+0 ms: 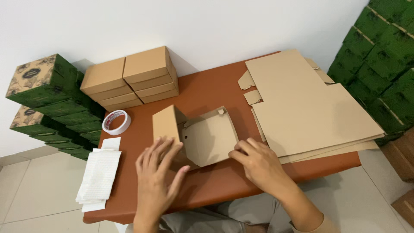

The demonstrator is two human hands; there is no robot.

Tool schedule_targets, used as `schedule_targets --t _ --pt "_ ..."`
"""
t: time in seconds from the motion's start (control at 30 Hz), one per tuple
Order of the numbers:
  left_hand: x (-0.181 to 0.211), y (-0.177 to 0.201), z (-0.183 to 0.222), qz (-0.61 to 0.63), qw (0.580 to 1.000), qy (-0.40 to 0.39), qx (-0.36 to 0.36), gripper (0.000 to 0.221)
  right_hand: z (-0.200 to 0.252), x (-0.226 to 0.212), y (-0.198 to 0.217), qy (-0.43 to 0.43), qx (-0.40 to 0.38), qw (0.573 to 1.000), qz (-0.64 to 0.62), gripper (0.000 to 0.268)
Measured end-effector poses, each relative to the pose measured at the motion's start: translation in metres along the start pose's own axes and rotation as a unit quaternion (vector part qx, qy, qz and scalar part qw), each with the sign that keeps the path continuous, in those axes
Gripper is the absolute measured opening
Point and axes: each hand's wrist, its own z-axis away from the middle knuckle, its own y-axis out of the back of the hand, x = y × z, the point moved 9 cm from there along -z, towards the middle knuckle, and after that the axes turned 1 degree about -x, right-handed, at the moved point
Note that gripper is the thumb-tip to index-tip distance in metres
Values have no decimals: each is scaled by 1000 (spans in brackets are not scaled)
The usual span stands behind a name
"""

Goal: The person assembles a flat cardboard piece into a box by folding and tucking the flaps into place. They then place a white tissue inside the box, close the lid, and stack the finished box with others.

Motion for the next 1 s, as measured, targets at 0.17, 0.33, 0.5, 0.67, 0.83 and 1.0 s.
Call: schedule_targets --t 0.17,0.33,0.5,0.67,0.83,1.0 --pt "-15 5 11 22 999 32 21 49 -6 7 22 -103 87 982 -130 16" --pt "-35 1 38 49 993 93 50 50 -6 35 -1 -252 31 917 -307 22" --pt "-55 0 61 76 982 122 125 45 -20 52 -24 -254 21 893 -371 11" --pt "-43 -1 78 98 966 158 178 43 -64 66 -28 -235 25 860 -452 5" --pt "-30 -41 96 150 954 202 161 38 -115 85 -19 -218 52 831 -509 8" --pt "7 -81 84 169 967 161 101 19 -132 95 -31 -358 35 741 -567 41"
